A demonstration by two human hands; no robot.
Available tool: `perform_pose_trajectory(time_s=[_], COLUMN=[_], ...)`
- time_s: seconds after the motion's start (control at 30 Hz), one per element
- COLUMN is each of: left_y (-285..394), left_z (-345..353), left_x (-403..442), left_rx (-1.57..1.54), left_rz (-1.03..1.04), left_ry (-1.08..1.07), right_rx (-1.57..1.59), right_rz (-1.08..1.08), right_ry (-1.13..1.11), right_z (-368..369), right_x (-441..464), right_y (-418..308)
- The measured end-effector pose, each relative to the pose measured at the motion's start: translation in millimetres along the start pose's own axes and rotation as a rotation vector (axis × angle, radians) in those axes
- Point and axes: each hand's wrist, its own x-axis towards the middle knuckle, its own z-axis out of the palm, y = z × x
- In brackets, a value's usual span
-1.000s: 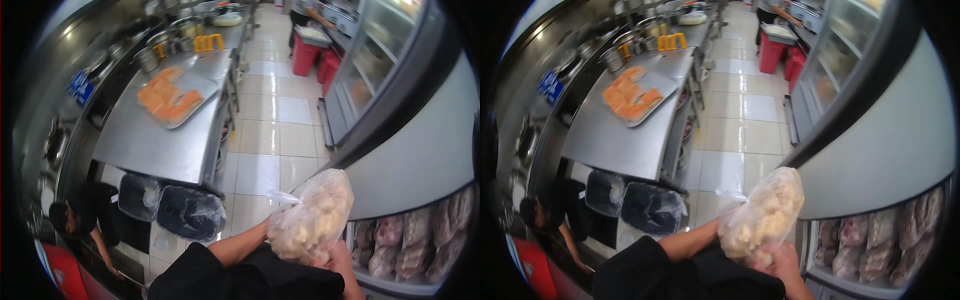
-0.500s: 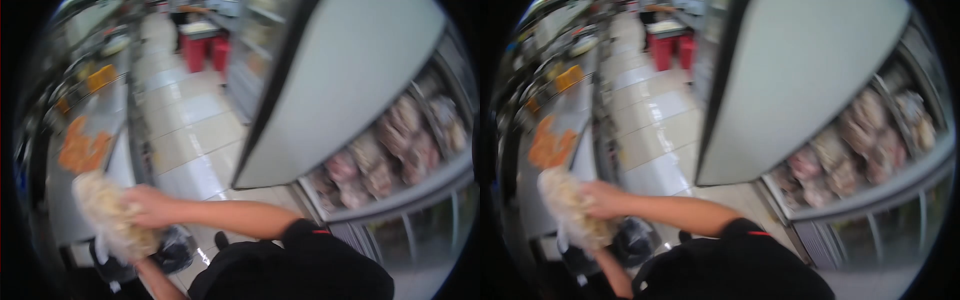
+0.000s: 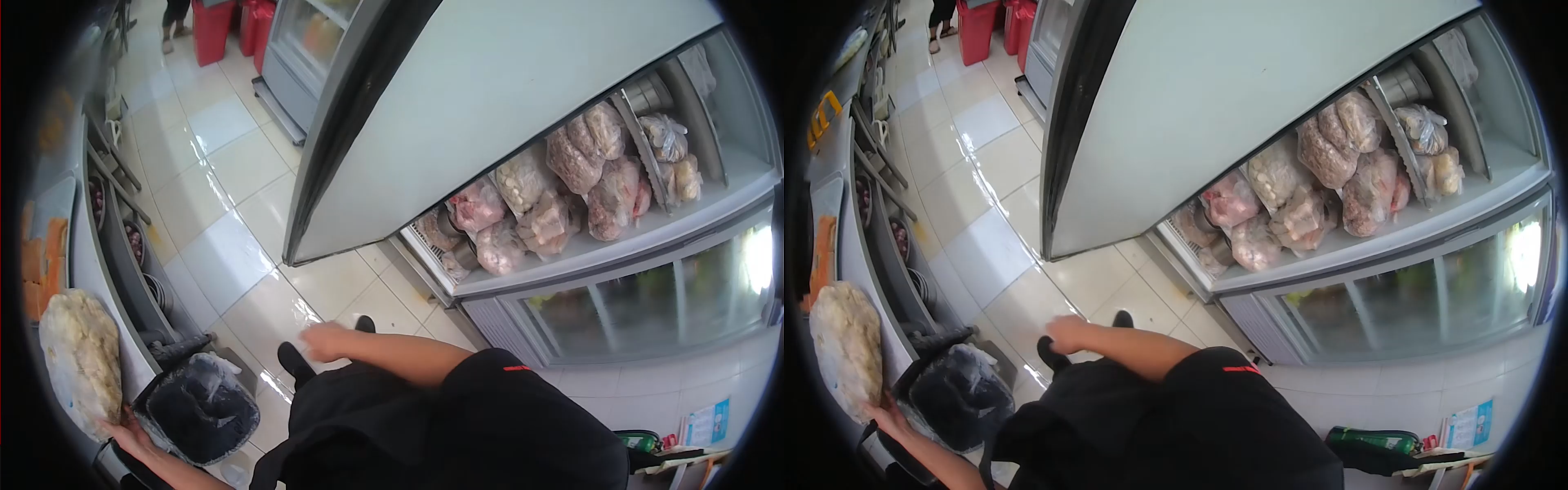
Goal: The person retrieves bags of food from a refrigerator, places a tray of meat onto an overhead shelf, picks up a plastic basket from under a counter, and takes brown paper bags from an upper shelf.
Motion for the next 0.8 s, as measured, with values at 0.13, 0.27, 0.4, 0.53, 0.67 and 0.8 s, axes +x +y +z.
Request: perform_pose_trajectory(time_s=[0.13,0.27,0.4,0.53,0.67,0.8], left_y=[-20.6,-96.8,-178.1,-194.5,-217.0,-220.3], left_z=[14.9,22.1,87.8,177.7,265.9,357.6], left_x=[-57.8,-139.3,-206.5,-253.0,-287.9,-372.9], left_rx=[-0.203,0.008,0.149,0.208,0.286,0.316], left_rz=[-0.022,-0.266,-0.684,-0.695,-0.607,-0.518], left_ry=[0.099,-0.309,-0.415,-0.693,-0.781,-1.013], right_rx=[0.110,0.168,0.448,0.474,0.624,0.317], right_rz=[0.365,0.695,0.855,0.909,0.946,0.825], right_ry=[-0.026,0.045,0.494,0.832,1.362,1.692], right_z=[67.7,111.5,78.5,48.3,-11.2,-54.8], right_x=[-77.2,-157.3,-214.7,-256.4,-339.5,-414.7], right_y=[141.2,252.4,271.4,338.4,377.7,413.1])
